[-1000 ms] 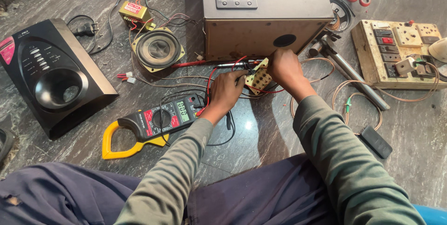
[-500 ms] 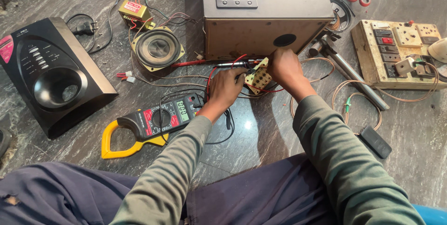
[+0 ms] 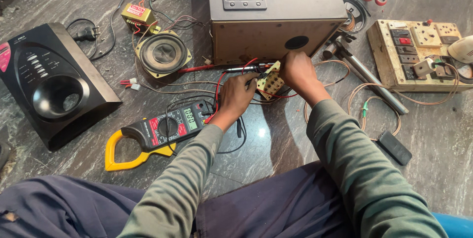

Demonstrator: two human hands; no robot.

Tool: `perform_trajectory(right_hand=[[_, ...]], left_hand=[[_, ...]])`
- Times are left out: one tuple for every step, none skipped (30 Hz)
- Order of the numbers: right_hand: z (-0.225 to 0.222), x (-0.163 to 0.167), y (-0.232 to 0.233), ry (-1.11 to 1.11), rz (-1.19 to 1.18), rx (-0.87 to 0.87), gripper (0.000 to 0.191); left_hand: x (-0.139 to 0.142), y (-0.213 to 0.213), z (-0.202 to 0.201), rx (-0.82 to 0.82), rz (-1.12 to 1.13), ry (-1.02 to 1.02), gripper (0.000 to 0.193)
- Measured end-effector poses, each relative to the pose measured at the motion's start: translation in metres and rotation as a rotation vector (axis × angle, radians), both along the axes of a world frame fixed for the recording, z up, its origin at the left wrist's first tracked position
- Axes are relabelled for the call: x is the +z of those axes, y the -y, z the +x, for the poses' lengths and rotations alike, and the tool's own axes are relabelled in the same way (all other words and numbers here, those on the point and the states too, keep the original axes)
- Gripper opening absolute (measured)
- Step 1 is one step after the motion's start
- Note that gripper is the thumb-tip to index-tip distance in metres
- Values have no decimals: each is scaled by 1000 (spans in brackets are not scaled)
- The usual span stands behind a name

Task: The person sits on the floor and uses a multimeter to test a small circuit board, then places the board into a speaker enclosure.

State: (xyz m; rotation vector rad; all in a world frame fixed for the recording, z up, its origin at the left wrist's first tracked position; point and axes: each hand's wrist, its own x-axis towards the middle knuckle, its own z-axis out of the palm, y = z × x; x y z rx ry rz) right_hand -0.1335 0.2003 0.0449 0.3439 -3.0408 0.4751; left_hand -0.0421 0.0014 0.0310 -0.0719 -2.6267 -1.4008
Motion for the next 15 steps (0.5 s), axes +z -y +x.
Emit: perform_trajectory(right_hand=[[0, 0, 0, -3, -2, 7, 14], [0, 0, -1, -6, -3, 13, 14], [0, -1, -1, -9, -4, 19, 14], [0, -1, -1, -7, -4, 13, 14], [0, -2, -1, -6, -5, 7, 14], [0, -2, 0, -5, -5, 1, 14], [0, -3, 0, -8, -2, 9, 14], [-1, -3, 0, -11, 1, 18, 15], [-1, -4, 0, -14, 4, 26, 15], [-1, -4, -1, -19, 4, 25, 15], [-2, -4, 0, -24, 4, 24, 15], [-2, -3, 0, -28, 4, 22, 15], [-2, -3, 0, -28, 0, 21, 15], [-2, -2, -1, -28, -3, 20, 15], [-2, -1, -1, -28, -6, 18, 15]], left_hand=[[-1, 0, -1, -5, -5, 9, 27], [-2, 1, -2, -11, -9, 18, 27], [-3, 1, -3, -10, -8, 4, 27], [-4, 1, -3, -9, -7, -9, 27], [-5, 1, -4, -8, -7, -22, 27], [-6, 1, -4, -9, -10, -25, 27], [-6, 2, -5, -9, -14, -28, 27], [-7, 2, -5, -10, -17, -31, 27], [-7, 2, -5, -11, -14, -34, 26], [-7, 3, -5, -12, -11, -38, 26], [-7, 3, -5, -12, -8, -41, 26], [-6, 3, -5, -8, -8, -15, 27], [-4, 2, -5, -3, -7, 12, 27], [-3, 1, -5, 2, -7, 38, 27], [-1, 1, -5, 4, -5, 31, 27]])
